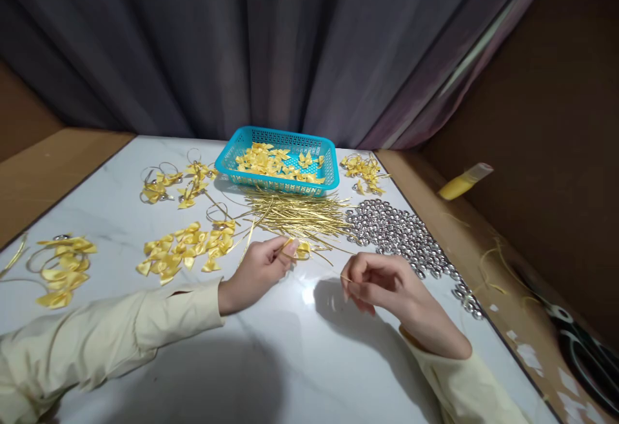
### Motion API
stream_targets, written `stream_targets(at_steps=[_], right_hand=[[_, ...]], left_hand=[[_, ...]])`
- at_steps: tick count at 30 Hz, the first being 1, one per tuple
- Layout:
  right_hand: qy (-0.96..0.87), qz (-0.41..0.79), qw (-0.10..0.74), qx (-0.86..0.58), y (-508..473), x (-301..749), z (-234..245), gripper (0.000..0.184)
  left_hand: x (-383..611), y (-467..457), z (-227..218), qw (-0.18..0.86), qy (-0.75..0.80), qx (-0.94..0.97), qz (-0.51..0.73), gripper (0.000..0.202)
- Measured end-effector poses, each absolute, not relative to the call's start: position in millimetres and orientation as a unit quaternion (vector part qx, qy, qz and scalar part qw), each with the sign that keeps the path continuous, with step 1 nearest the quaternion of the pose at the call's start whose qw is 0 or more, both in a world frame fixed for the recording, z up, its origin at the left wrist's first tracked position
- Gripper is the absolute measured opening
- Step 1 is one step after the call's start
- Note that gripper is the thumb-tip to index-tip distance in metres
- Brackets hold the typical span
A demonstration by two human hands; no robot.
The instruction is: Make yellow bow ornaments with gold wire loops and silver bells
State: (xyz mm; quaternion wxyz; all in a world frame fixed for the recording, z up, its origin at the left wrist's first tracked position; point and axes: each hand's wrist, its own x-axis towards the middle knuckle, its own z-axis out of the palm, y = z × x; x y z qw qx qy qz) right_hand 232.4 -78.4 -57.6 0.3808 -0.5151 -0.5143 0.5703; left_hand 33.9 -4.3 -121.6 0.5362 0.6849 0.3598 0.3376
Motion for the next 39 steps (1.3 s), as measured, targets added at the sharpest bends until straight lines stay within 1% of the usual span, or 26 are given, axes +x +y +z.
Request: stream_targets(at_steps=[4,6,9,12,14,16,20,23,26,28,35,39], right_hand=[[-0.499,0.59,0.407,-0.487,-79,240,-57,0.018],[-0.493,0.605,0.41,-0.472,-78,243,-58,0.017],[-0.486,0.64,0.394,-0.446,-78,244,-59,0.016],[-0.514,0.671,0.326,-0.424,-79,240,-58,0.014],[-0.551,0.658,0.267,-0.438,-78,236,-56,0.013],[-0.568,0.635,0.24,-0.465,-78,233,-56,0.013],[-0.549,0.591,0.279,-0.522,-73,226,-63,0.012],[-0.574,0.497,0.301,-0.577,-69,220,-72,0.026],[-0.598,0.437,0.314,-0.594,-68,213,-81,0.03],[-0.595,0.449,0.318,-0.586,-69,208,-86,0.03],[-0.513,0.557,0.357,-0.546,-68,202,-87,0.032],[-0.496,0.578,0.355,-0.542,-69,202,-85,0.033]], left_hand=[[31,-7,-121,0.379,0.315,0.804,0.332,0.032],[31,-8,-121,0.337,0.292,0.831,0.331,0.031],[31,-9,-122,0.311,0.284,0.845,0.33,0.032],[32,-9,-124,0.301,0.279,0.847,0.338,0.035],[32,-9,-124,0.299,0.269,0.849,0.343,0.035],[33,-9,-124,0.301,0.259,0.851,0.343,0.034],[32,-10,-124,0.298,0.233,0.86,0.341,0.031],[31,-11,-125,0.287,0.21,0.867,0.348,0.028],[31,-11,-124,0.284,0.185,0.871,0.356,0.027],[31,-11,-123,0.288,0.186,0.87,0.354,0.028],[30,-15,-118,0.336,0.228,0.861,0.306,0.03],[30,-16,-118,0.344,0.242,0.857,0.296,0.031]])
